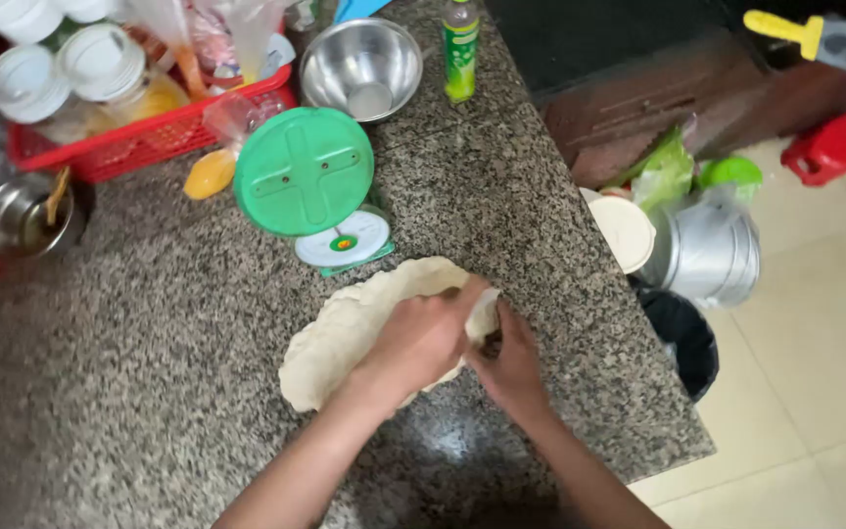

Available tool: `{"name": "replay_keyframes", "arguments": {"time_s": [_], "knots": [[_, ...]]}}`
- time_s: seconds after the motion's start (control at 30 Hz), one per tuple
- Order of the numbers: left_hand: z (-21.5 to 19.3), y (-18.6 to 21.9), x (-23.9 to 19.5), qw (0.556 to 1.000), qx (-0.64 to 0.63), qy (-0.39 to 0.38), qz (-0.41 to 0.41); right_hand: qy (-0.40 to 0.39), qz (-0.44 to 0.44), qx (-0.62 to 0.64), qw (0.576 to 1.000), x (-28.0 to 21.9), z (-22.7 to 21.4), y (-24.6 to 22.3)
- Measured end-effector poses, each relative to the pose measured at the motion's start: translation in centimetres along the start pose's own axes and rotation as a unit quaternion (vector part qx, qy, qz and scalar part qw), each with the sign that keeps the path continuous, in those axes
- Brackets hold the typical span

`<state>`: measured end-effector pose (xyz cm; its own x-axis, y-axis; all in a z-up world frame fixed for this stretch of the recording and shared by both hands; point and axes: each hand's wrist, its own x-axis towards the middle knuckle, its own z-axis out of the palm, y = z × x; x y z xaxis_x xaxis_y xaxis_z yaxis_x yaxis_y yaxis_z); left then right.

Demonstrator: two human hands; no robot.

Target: Cutting and weighing small portions of dough on a scale

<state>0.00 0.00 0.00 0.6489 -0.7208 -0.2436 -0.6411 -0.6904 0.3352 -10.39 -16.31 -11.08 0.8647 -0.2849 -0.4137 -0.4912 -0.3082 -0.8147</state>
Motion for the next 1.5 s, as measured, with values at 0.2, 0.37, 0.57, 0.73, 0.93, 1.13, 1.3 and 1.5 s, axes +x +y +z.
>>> {"name": "replay_keyframes", "arguments": {"time_s": [0.2,0.37,0.57,0.73,0.93,1.13,1.3,1.5], "knots": [[5.7,-2.8,3.9,0.998,-0.024,-0.052,0.022,0.141,-0.11,-0.1,0.979,1.9,4.8,7.2],[2.2,-1.4,4.3,0.994,-0.043,-0.099,0.008,0.138,-0.103,-0.071,0.982,-0.6,3.7,1.8],[7.1,-1.9,4.0,0.995,-0.057,-0.076,-0.001,0.143,-0.121,-0.116,0.975,0.9,4.1,4.6],[10.0,-2.4,3.9,0.996,-0.071,-0.058,-0.005,0.161,-0.147,-0.135,0.967,1.8,4.7,6.9],[9.4,-0.8,5.2,0.995,-0.041,-0.094,-0.009,0.163,-0.108,-0.129,0.972,2.5,5.3,8.8],[10.6,-1.6,8.3,0.996,-0.038,-0.078,-0.036,0.163,-0.158,-0.104,0.968,1.6,5.1,8.8],[12.0,-1.4,8.8,0.999,-0.026,-0.024,0.023,0.168,-0.111,-0.099,0.974,0.4,4.8,9.5],[10.9,0.1,10.4,1.0,-0.026,0.009,0.014,0.187,-0.089,-0.077,0.975,1.8,6.0,9.5]]}}
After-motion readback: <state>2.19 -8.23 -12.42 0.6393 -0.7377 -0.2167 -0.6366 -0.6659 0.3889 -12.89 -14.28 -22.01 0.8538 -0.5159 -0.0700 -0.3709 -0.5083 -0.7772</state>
